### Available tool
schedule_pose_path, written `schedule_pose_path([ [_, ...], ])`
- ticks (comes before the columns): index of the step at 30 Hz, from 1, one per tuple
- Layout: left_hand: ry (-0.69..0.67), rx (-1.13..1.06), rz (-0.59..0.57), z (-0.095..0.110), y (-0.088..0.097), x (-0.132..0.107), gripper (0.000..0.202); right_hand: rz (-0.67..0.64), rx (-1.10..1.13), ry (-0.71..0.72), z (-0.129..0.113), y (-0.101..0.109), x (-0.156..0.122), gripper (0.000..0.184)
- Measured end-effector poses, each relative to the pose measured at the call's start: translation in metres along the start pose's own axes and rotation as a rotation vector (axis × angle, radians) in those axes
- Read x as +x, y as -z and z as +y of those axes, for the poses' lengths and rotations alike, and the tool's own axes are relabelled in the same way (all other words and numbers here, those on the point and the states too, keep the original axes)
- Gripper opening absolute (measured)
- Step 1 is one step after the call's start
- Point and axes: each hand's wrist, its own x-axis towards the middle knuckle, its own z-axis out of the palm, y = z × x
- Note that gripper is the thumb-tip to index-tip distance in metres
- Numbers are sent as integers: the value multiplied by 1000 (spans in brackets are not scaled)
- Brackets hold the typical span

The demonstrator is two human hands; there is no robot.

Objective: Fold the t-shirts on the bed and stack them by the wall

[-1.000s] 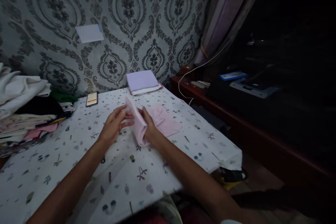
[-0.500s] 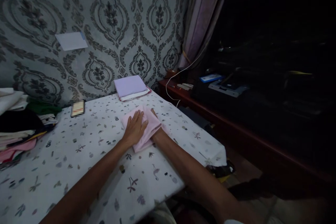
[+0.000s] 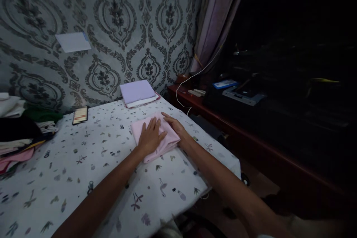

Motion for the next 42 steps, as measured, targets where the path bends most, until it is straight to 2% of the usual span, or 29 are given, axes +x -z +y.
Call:
schedule_pose_path([
  [3, -2, 22, -28, 3, -5, 5, 71, 7, 27, -65, 1, 14, 6, 69],
  [5, 11, 24, -68, 6, -6, 8, 72, 49, -130, 4, -3, 17, 9, 68],
  [7, 14, 16, -98, 8, -5, 10, 71, 72, -383, 133, -7, 13, 8, 60],
  [10, -32, 46, -113, 9, -4, 10, 64, -41, -665, 313, -9, -6, 0, 49],
  [13, -84, 86, -137, 1, -6, 7, 59, -188, -796, 273, -1, -21, -9, 54],
  [15, -67, 62, -123, -13, -8, 7, 56, -206, -871, 179, 6, -22, -10, 60],
  [17, 9, 15, -90, -35, -9, 9, 55, -207, -933, 119, 12, -18, -8, 62],
  [20, 170, -57, -75, -76, -4, 13, 56, -232, -1013, 104, 15, -9, -4, 63],
  [23, 261, -94, -41, -112, 8, 13, 52, -248, -1047, 124, 15, -5, -2, 63],
  [25, 277, -114, 5, -125, 15, 11, 48, -251, -1040, 149, 17, -3, -2, 61],
  [27, 280, -153, 53, -129, 19, 6, 42, -245, -1029, 167, 20, -1, 1, 57],
  [30, 300, -220, 125, -123, 20, -3, 35, -174, -1038, 150, 25, 2, 5, 55],
  [32, 377, -322, 200, -112, 20, -13, 35, -86, -1077, 120, 26, 3, 7, 54],
  [34, 539, -617, 317, -98, 21, -26, 38, -18, -1134, 99, 23, 3, 7, 53],
  [36, 717, -1081, 417, -79, 25, -41, 38, 6, -1187, 100, 19, 2, 6, 52],
  [37, 765, -1291, 424, -68, 26, -48, 35, 3, -1207, 107, 17, 1, 5, 52],
  [38, 787, -1448, 365, -57, 27, -54, 32, -4, -1220, 116, 15, 1, 4, 52],
  [40, 785, -1645, 174, -35, 26, -61, 34, -9, -1225, 130, 14, 0, 3, 53],
  [42, 757, -1723, 41, -17, 24, -63, 50, 1, -1210, 117, 13, -1, 3, 55],
])
